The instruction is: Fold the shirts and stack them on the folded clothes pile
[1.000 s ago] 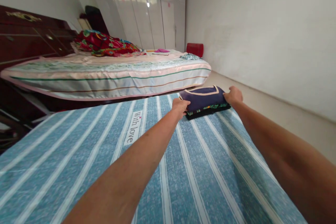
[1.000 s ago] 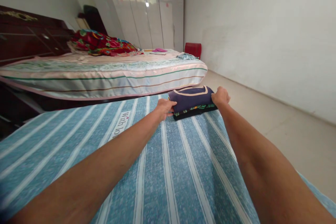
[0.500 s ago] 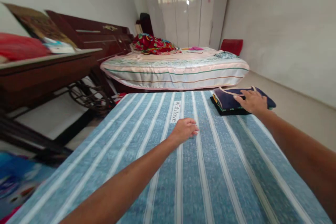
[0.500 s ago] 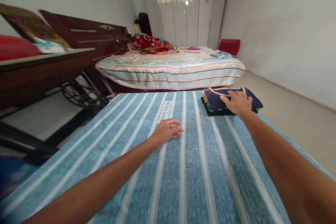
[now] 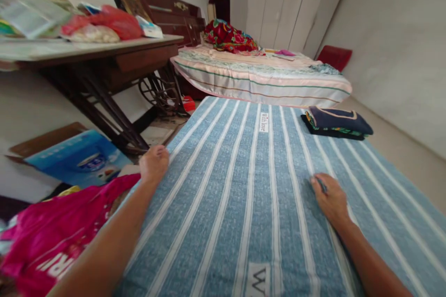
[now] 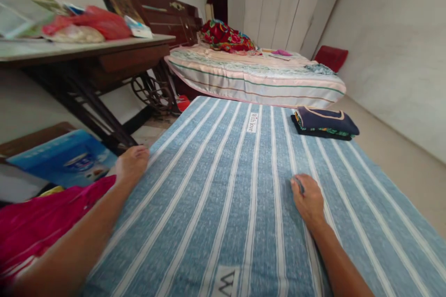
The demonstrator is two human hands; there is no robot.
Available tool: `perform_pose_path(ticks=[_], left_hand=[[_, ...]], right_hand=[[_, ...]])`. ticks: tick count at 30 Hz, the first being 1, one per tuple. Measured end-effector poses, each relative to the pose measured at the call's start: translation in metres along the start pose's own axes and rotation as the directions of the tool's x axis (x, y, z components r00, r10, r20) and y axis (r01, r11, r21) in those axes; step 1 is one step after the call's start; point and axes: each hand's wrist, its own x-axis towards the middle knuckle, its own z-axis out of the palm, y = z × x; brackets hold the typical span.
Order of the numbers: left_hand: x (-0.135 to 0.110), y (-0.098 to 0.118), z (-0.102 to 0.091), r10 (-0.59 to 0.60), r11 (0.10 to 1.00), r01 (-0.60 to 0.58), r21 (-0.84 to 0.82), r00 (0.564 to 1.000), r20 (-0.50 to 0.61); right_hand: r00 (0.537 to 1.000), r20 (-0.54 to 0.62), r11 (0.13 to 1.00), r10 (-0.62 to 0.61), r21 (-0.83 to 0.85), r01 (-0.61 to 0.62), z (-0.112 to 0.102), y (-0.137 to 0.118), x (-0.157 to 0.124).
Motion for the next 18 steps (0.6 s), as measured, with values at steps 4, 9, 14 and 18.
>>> perform_pose_path(ticks=[4,9,14,18], left_hand=[[-0.002,-0.020,-0.010,-0.147,0.985,0.141,0.103,0.988,0.048],[0.005,-0.033,-0.006,-0.116,0.987,0.091,0.135,0.974,0.193],[0.005,-0.046,-0.007,-0.101,0.985,0.073,0.156,0.979,0.177],[-0.003,-0.050,-0.011,-0.071,0.983,0.037,0.180,0.980,0.185]], right_hand=[[0.984,0.142,0.980,-0.112,-0.150,0.133,0.008,-0.015,-0.003],[0.986,0.164,0.968,-0.040,-0.237,0.078,0.004,-0.015,-0.009],[0.984,0.177,0.974,-0.026,-0.217,0.065,-0.005,-0.022,-0.019],[0.985,0.173,0.973,-0.014,-0.224,0.053,-0.011,-0.026,-0.023]])
